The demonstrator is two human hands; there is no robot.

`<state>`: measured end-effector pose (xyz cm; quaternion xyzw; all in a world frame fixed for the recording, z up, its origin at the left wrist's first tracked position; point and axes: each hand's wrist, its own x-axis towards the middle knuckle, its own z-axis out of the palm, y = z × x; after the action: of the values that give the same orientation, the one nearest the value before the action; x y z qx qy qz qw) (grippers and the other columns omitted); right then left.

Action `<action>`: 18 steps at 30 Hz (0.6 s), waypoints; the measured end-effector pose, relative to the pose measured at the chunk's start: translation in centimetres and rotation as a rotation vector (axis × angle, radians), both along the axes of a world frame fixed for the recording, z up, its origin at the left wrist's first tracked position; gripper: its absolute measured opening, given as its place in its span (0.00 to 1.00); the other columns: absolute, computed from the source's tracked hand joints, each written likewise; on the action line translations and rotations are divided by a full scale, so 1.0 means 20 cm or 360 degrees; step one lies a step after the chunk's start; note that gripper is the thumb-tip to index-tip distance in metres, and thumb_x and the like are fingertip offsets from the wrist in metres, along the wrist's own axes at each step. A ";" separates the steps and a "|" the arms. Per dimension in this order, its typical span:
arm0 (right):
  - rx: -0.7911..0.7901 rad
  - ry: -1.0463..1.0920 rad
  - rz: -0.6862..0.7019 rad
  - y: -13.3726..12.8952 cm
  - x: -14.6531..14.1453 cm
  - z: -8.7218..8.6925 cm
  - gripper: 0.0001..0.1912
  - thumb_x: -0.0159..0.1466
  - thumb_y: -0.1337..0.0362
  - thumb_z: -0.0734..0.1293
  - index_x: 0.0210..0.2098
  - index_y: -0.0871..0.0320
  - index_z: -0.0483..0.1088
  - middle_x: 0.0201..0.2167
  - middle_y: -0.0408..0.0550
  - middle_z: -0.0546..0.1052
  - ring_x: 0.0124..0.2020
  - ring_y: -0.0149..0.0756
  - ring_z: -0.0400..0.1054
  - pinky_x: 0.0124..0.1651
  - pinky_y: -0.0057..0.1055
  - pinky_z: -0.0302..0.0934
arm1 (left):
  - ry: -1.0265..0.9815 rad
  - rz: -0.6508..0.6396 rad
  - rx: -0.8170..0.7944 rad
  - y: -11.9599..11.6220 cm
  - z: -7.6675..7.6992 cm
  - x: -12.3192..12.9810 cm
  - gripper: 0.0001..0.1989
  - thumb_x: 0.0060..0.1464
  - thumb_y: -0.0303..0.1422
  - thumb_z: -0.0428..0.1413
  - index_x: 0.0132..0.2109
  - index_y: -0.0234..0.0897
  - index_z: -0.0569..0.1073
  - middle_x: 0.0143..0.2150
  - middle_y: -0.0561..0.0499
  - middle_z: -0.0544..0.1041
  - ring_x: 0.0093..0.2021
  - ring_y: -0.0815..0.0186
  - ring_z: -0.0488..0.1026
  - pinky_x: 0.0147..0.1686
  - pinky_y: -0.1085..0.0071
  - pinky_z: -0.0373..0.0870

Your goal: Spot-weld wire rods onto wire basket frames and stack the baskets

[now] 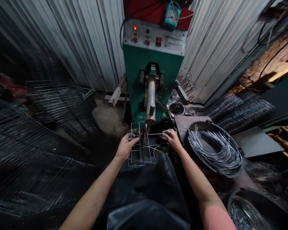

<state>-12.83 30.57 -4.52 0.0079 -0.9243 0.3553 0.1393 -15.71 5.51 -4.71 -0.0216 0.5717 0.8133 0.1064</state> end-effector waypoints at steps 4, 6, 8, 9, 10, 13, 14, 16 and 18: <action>-0.0011 -0.0049 0.0028 0.01 -0.02 0.01 0.10 0.62 0.58 0.62 0.32 0.54 0.73 0.33 0.46 0.74 0.42 0.40 0.64 0.49 0.40 0.49 | 0.0006 0.0020 -0.0009 0.02 0.01 -0.01 0.18 0.31 0.33 0.67 0.30 0.34 0.67 0.20 0.59 0.66 0.20 0.77 0.59 0.21 0.79 0.53; -0.0019 -0.0072 0.0033 0.02 -0.02 0.02 0.09 0.61 0.58 0.62 0.32 0.54 0.73 0.33 0.46 0.74 0.41 0.40 0.64 0.49 0.40 0.49 | 0.0002 0.0025 -0.0006 0.02 0.02 -0.01 0.18 0.30 0.33 0.66 0.29 0.34 0.68 0.20 0.59 0.66 0.21 0.76 0.61 0.22 0.78 0.55; -0.0026 -0.0086 0.0035 0.02 -0.03 0.03 0.09 0.61 0.59 0.63 0.32 0.54 0.73 0.33 0.47 0.74 0.41 0.40 0.65 0.49 0.40 0.50 | 0.0006 0.0029 0.0015 0.02 0.02 -0.02 0.18 0.30 0.33 0.66 0.29 0.34 0.68 0.21 0.59 0.67 0.21 0.76 0.61 0.23 0.79 0.56; -0.0028 -0.0090 0.0033 0.02 -0.04 0.03 0.09 0.61 0.59 0.63 0.32 0.54 0.73 0.33 0.47 0.74 0.41 0.40 0.65 0.49 0.40 0.50 | 0.0006 0.0030 0.0025 0.02 0.02 -0.02 0.18 0.30 0.33 0.66 0.29 0.34 0.68 0.20 0.59 0.67 0.21 0.76 0.61 0.22 0.79 0.56; -0.0033 -0.0093 0.0031 0.02 -0.04 0.03 0.08 0.61 0.59 0.63 0.32 0.54 0.73 0.33 0.47 0.75 0.41 0.40 0.65 0.49 0.40 0.51 | -0.0001 0.0031 0.0031 0.02 0.02 -0.02 0.18 0.30 0.33 0.67 0.29 0.34 0.67 0.20 0.59 0.66 0.20 0.77 0.60 0.22 0.79 0.55; -0.0065 -0.0098 0.0047 0.02 -0.06 0.03 0.08 0.61 0.59 0.63 0.31 0.54 0.73 0.34 0.47 0.75 0.42 0.40 0.65 0.49 0.40 0.52 | -0.0050 0.0018 0.0040 0.02 0.02 -0.04 0.19 0.30 0.32 0.67 0.30 0.34 0.67 0.20 0.59 0.66 0.19 0.76 0.60 0.20 0.79 0.54; -0.0080 -0.0101 0.0055 0.02 -0.06 0.03 0.08 0.61 0.59 0.63 0.31 0.54 0.73 0.34 0.47 0.75 0.42 0.39 0.65 0.49 0.39 0.53 | -0.0068 0.0010 0.0046 0.01 0.02 -0.04 0.19 0.30 0.32 0.67 0.30 0.34 0.67 0.20 0.59 0.67 0.19 0.76 0.61 0.20 0.79 0.55; -0.0115 -0.0109 0.0070 0.02 -0.06 0.03 0.08 0.61 0.59 0.63 0.32 0.54 0.73 0.35 0.47 0.75 0.42 0.39 0.66 0.48 0.38 0.54 | -0.0088 -0.0004 0.0058 0.01 0.02 -0.05 0.20 0.29 0.32 0.67 0.30 0.34 0.67 0.20 0.59 0.67 0.19 0.76 0.62 0.20 0.79 0.56; -0.0146 -0.0121 0.0082 0.02 -0.06 0.03 0.08 0.61 0.59 0.63 0.32 0.55 0.73 0.35 0.47 0.75 0.42 0.38 0.66 0.48 0.37 0.55 | -0.0084 -0.0012 0.0058 0.01 0.03 -0.05 0.19 0.29 0.32 0.67 0.30 0.34 0.67 0.19 0.59 0.67 0.19 0.77 0.62 0.19 0.80 0.55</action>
<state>-14.08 31.02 -3.94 0.0119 -0.9110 0.4010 0.0952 -16.63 5.69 -4.18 -0.0389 0.5540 0.8222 0.1247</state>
